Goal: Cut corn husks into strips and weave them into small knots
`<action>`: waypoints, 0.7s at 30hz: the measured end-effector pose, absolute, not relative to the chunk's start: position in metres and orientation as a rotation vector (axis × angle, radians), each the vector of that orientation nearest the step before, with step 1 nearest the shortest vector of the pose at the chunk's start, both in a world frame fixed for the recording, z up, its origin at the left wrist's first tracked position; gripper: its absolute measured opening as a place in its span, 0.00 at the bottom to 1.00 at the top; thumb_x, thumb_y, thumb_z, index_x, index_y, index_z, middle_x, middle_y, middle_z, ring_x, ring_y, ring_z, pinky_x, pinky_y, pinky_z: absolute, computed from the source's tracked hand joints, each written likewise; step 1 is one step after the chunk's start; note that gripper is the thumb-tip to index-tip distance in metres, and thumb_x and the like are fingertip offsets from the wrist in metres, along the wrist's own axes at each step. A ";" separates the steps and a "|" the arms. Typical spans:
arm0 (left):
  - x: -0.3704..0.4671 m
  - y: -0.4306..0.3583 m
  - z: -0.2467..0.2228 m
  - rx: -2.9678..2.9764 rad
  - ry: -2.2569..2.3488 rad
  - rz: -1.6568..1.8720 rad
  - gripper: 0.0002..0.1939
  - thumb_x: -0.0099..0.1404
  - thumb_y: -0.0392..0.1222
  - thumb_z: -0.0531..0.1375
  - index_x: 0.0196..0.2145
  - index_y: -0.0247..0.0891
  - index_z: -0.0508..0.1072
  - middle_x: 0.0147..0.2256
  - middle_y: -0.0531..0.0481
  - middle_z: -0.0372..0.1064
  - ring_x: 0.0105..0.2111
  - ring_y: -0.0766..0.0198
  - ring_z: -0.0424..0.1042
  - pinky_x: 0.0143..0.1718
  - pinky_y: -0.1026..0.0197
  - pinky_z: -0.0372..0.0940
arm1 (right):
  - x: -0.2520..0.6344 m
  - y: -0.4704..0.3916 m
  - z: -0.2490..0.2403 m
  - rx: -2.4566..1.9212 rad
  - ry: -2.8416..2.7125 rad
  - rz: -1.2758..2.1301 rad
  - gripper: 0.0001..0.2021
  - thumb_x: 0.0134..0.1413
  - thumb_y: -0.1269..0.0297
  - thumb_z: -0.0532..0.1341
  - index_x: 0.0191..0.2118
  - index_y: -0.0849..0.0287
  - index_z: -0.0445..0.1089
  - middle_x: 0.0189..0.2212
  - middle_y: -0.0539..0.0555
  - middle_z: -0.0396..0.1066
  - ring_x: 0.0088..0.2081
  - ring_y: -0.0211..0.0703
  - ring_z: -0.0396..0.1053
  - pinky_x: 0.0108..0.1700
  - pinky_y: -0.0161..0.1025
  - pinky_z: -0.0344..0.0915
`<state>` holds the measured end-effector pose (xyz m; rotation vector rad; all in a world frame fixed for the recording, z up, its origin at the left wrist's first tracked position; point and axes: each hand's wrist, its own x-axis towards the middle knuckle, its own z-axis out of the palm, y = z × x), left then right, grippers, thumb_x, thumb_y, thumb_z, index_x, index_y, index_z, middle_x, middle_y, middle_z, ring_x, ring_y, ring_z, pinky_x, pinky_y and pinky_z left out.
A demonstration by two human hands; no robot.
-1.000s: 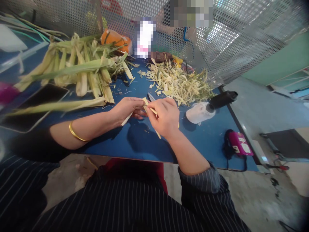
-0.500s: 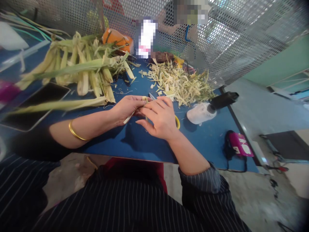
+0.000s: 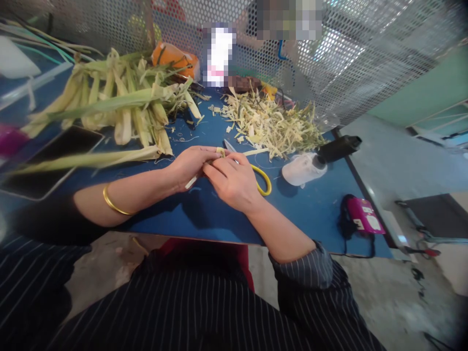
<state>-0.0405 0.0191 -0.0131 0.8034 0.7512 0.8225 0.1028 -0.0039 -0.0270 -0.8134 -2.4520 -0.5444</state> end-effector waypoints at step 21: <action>-0.050 0.025 -0.010 1.125 0.885 0.857 0.14 0.57 0.42 0.66 0.42 0.36 0.79 0.35 0.46 0.78 0.30 0.64 0.76 0.33 0.64 0.70 | 0.114 0.006 -0.025 -1.341 -1.759 0.175 0.05 0.55 0.66 0.59 0.28 0.56 0.68 0.27 0.49 0.71 0.31 0.39 0.68 0.35 0.39 0.62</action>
